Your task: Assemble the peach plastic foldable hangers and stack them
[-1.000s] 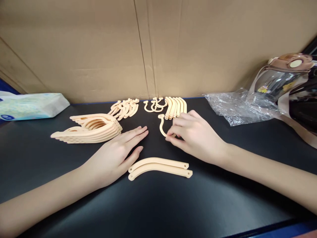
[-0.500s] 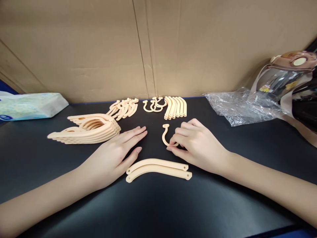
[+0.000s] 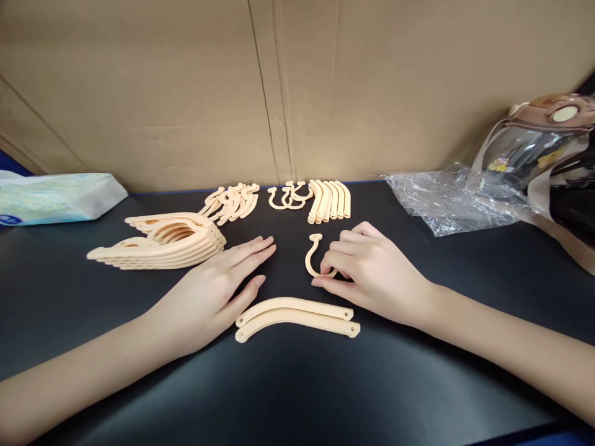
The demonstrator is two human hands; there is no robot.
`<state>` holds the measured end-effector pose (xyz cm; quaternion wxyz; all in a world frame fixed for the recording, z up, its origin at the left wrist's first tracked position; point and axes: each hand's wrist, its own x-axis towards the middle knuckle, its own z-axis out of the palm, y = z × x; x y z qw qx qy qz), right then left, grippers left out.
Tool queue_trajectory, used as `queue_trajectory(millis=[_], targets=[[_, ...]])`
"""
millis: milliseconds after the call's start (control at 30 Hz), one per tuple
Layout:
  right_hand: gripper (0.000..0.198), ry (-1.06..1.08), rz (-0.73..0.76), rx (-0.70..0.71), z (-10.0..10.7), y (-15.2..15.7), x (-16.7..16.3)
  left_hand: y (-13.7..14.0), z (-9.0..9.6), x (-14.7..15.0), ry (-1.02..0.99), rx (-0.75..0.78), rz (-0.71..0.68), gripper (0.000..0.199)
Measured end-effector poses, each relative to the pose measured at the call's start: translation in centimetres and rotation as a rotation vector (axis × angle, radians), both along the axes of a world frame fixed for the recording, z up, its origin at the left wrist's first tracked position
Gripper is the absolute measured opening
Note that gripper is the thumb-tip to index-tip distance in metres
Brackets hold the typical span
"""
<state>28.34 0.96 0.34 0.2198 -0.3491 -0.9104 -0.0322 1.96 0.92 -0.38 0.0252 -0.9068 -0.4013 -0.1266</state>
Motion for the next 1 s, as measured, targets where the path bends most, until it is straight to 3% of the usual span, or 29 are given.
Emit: queue_trajectory(millis=[600,767,900,1000], targets=[[0.02,0.016,-0.005,-0.015,0.1,0.2,0.0,0.1,0.0,0.0,0.009,-0.011,0.002,0.047],[0.017,0.05,0.005,-0.036,0.3,-0.1,0.0,-0.2,0.2,0.3,0.041,0.111,-0.038,0.044],[0.023,0.054,0.024,0.007,0.4,-0.1,0.3,-0.9,1.9,1.0,0.05,0.263,-0.096,0.038],[0.028,0.004,0.05,0.076,0.2,0.2,0.7,-0.4,4.6,1.5,0.078,0.251,-0.036,0.039]])
